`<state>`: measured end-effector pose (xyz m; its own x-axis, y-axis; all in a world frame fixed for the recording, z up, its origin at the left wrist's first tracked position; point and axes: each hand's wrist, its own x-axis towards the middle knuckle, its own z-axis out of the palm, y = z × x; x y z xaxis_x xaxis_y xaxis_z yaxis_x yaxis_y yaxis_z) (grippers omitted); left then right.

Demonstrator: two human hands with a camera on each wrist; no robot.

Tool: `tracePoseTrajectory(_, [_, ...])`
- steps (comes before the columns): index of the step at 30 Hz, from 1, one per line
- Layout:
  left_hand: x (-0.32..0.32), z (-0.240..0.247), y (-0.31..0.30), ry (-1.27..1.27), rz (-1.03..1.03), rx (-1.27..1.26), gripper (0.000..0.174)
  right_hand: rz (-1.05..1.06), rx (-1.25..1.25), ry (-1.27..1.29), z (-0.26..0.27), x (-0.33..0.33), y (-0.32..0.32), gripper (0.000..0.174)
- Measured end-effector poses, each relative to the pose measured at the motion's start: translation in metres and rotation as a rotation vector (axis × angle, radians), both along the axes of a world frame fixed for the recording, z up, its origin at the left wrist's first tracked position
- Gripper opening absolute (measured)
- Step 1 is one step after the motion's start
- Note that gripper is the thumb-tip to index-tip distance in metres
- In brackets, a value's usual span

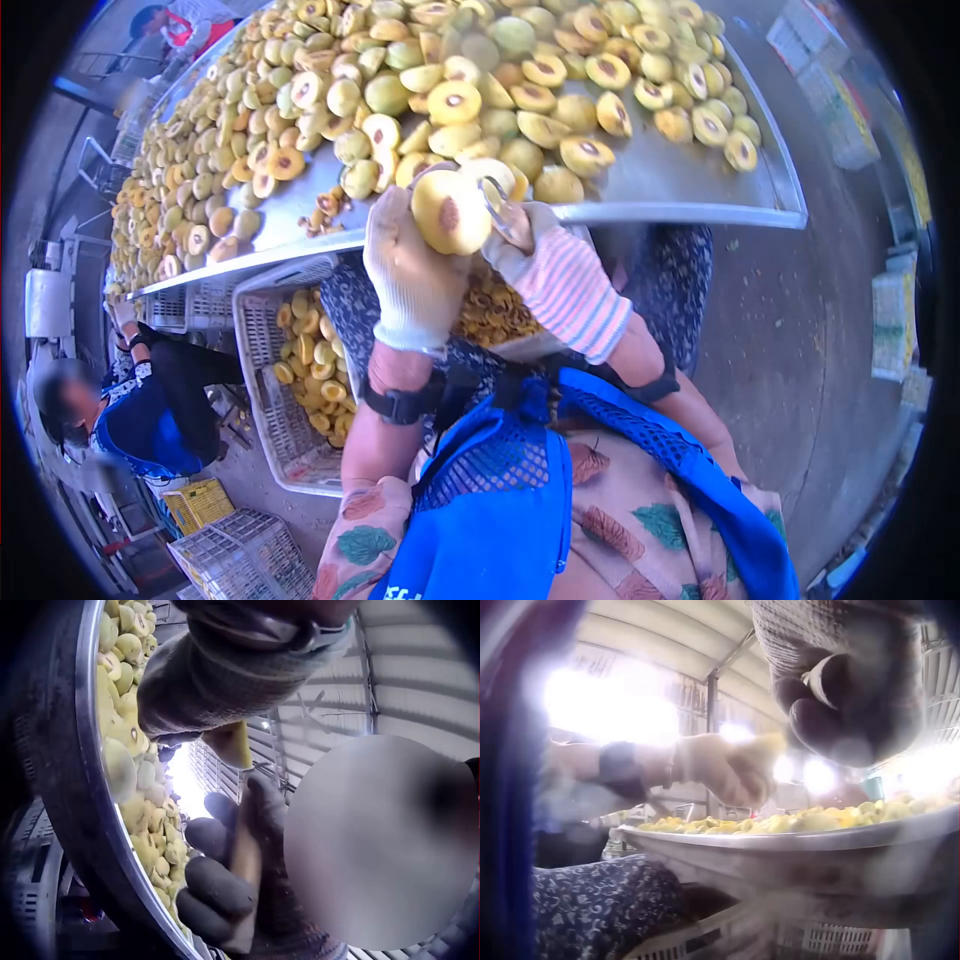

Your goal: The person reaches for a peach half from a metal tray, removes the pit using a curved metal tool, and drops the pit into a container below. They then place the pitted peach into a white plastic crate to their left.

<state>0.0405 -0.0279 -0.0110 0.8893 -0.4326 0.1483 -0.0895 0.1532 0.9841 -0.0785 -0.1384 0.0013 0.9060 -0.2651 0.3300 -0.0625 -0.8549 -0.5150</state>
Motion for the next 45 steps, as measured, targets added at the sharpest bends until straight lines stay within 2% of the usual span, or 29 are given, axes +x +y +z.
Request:
tracePoseTrajectory(2, [-0.033,0.02,0.009,0.351,-0.21,-0.407,0.04,-0.058,0.092,-0.137,-0.009,-0.006,0.009,0.029])
tracePoseTrajectory(3, [-0.045,0.03,0.01,0.519,-0.307,-0.616,0.046,-0.06,0.084,-0.126,-0.012,-0.009,0.008,0.029])
tracePoseTrajectory(4, [-0.052,0.036,0.011,0.679,-0.404,-0.82,0.052,0.011,0.281,-0.051,-0.015,-0.01,0.008,0.027])
tracePoseTrajectory(5, [-0.058,0.038,0.009,0.679,-0.409,-0.817,0.052,0.08,0.483,0.02,-0.015,-0.011,0.009,0.025])
tracePoseTrajectory(6, [-0.064,0.039,0.008,0.558,-0.324,-0.755,0.054,0.079,0.485,0.018,-0.013,-0.015,0.012,0.025])
tracePoseTrajectory(7, [-0.068,0.04,0.008,0.437,-0.235,-0.692,0.057,0.035,0.269,-0.036,-0.007,-0.021,0.013,0.023])
tracePoseTrajectory(9, [-0.062,0.031,0.012,0.463,-0.16,-0.628,0.056,-0.053,-0.172,-0.154,0.004,-0.029,0.013,0.02])
tracePoseTrajectory(11, [-0.055,0.027,0.016,0.745,-0.455,-0.947,0.056,-0.06,-0.23,-0.177,0.007,-0.032,0.015,0.022])
tracePoseTrajectory(13, [-0.061,0.038,0.015,0.802,-0.414,-0.903,0.054,-0.134,0.048,0.031,0.015,-0.034,0.026,0.023])
tracePoseTrajectory(14, [-0.065,0.057,0.012,0.857,-0.272,-0.821,0.054,-0.147,0.069,-0.076,0.011,-0.031,0.028,0.023])
tracePoseTrajectory(15, [-0.068,0.066,0.008,0.904,-0.129,-0.738,0.054,-0.154,0.069,-0.072,0.011,-0.03,0.027,0.023])
tracePoseTrajectory(16, [-0.067,0.03,0.004,0.469,-0.19,-0.659,0.055,-0.126,0.056,-0.01,0.011,-0.03,0.027,0.024])
tracePoseTrajectory(19, [-0.062,0.026,0.003,0.377,-0.186,-0.663,0.057,-0.08,0.041,0.032,0.006,-0.026,0.028,0.028])
tracePoseTrajectory(23, [-0.059,0.028,0.01,0.487,-0.414,-0.813,0.057,-0.13,0.055,0.083,0.016,-0.026,0.032,0.03])
tracePoseTrajectory(24, [-0.066,0.035,0.005,0.453,-0.244,-0.7,0.058,-0.155,0.077,0.111,0.018,-0.027,0.034,0.029])
tracePoseTrajectory(25, [-0.067,0.031,0.002,0.456,-0.246,-0.696,0.058,-0.159,0.081,0.112,0.015,-0.025,0.036,0.029])
tracePoseTrajectory(27, [-0.065,0.019,-0.002,0.261,-0.114,-0.567,0.057,-0.147,0.153,0.133,0.01,-0.021,0.039,0.028])
tracePoseTrajectory(28, [-0.065,0.018,-0.003,0.3,-0.059,-0.552,0.056,-0.124,0.199,0.25,0.011,-0.019,0.041,0.028])
tracePoseTrajectory(33, [-0.066,0.017,0.001,0.32,0.007,-0.479,0.052,-0.077,0.212,0.282,0.009,-0.022,0.045,0.027])
tracePoseTrajectory(35, [-0.064,0.022,-0.001,0.396,-0.008,-0.466,0.052,0.024,0.266,0.229,-0.003,-0.018,0.045,0.027])
tracePoseTrajectory(36, [-0.065,0.025,-0.003,0.352,0.047,-0.409,0.051,0.021,0.276,0.23,-0.002,-0.02,0.044,0.027])
tracePoseTrajectory(39, [-0.066,0.025,-0.004,0.391,0.062,-0.394,0.051,0.066,0.279,0.3,0.0,-0.026,0.04,0.026])
tracePoseTrajectory(41, [-0.065,0.022,-0.004,0.36,0.094,-0.375,0.05,0.3,-0.074,0.099,-0.009,-0.026,0.037,0.024])
tracePoseTrajectory(42, [-0.064,0.02,-0.001,0.345,0.049,-0.356,0.049,0.214,0.157,0.071,-0.01,-0.024,0.04,0.023])
tracePoseTrajectory(43, [-0.062,0.019,0.001,0.328,0.002,-0.339,0.048,0.217,0.158,0.07,-0.013,-0.024,0.04,0.023])
tracePoseTrajectory(44, [-0.064,0.019,0.0,0.327,0.004,-0.34,0.048,0.271,0.028,0.073,-0.015,-0.025,0.037,0.023])
tracePoseTrajectory(45, [-0.066,0.021,-0.002,0.31,0.098,-0.288,0.045,0.324,-0.105,0.075,-0.014,-0.024,0.035,0.024])
